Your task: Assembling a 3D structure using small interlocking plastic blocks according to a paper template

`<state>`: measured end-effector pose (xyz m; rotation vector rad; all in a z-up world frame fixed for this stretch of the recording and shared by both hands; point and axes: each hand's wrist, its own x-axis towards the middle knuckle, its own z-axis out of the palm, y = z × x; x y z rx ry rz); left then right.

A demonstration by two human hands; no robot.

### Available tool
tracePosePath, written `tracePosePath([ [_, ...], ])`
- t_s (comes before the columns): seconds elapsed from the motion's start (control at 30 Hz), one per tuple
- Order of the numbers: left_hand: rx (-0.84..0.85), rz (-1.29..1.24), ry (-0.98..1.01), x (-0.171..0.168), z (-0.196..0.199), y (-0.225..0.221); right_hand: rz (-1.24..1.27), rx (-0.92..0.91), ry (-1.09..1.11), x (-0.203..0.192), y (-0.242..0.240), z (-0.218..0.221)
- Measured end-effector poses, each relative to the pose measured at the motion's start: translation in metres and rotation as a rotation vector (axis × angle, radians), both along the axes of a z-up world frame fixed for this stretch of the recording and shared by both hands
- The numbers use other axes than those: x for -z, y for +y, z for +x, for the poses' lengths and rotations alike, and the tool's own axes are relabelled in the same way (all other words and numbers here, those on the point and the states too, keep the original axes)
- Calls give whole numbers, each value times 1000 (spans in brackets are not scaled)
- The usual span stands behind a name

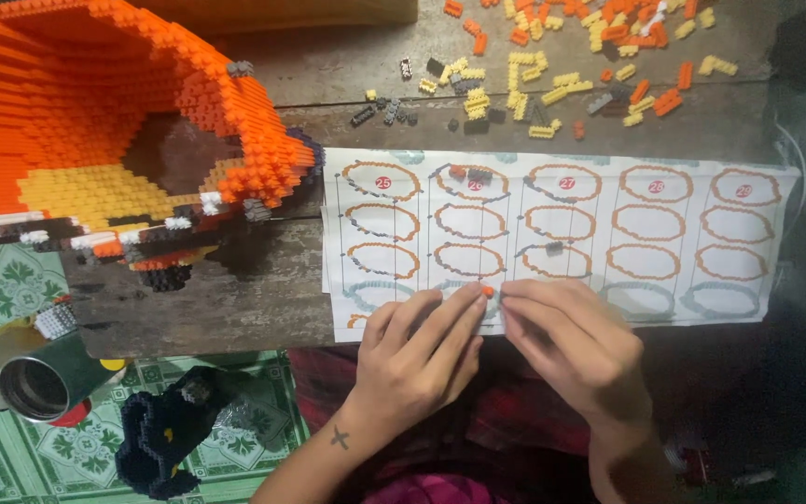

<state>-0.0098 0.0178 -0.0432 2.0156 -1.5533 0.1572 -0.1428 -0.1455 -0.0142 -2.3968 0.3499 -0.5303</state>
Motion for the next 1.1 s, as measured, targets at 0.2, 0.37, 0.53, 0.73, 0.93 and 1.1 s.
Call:
tracePosePath([
  [0.2,-27,-28,-3,4,-2,0,38,45,-52,4,3,5],
  [0.37,-28,-30,-7,4,-3,-1,26,39,-65,7,1,4],
  [0.53,-29,-20,-12,7,-4,1,16,37,-54,8,1,4],
  [0.73,-34,-8,-13,7,-5,2,7,22,-39,6,2,4],
  [0.93,-25,-18,5,9,-6,3,-57,-39,11,-6,5,5],
  [1.1,-34,-54,-6,8,-6,1,-227,-60,89,-18,11,10],
])
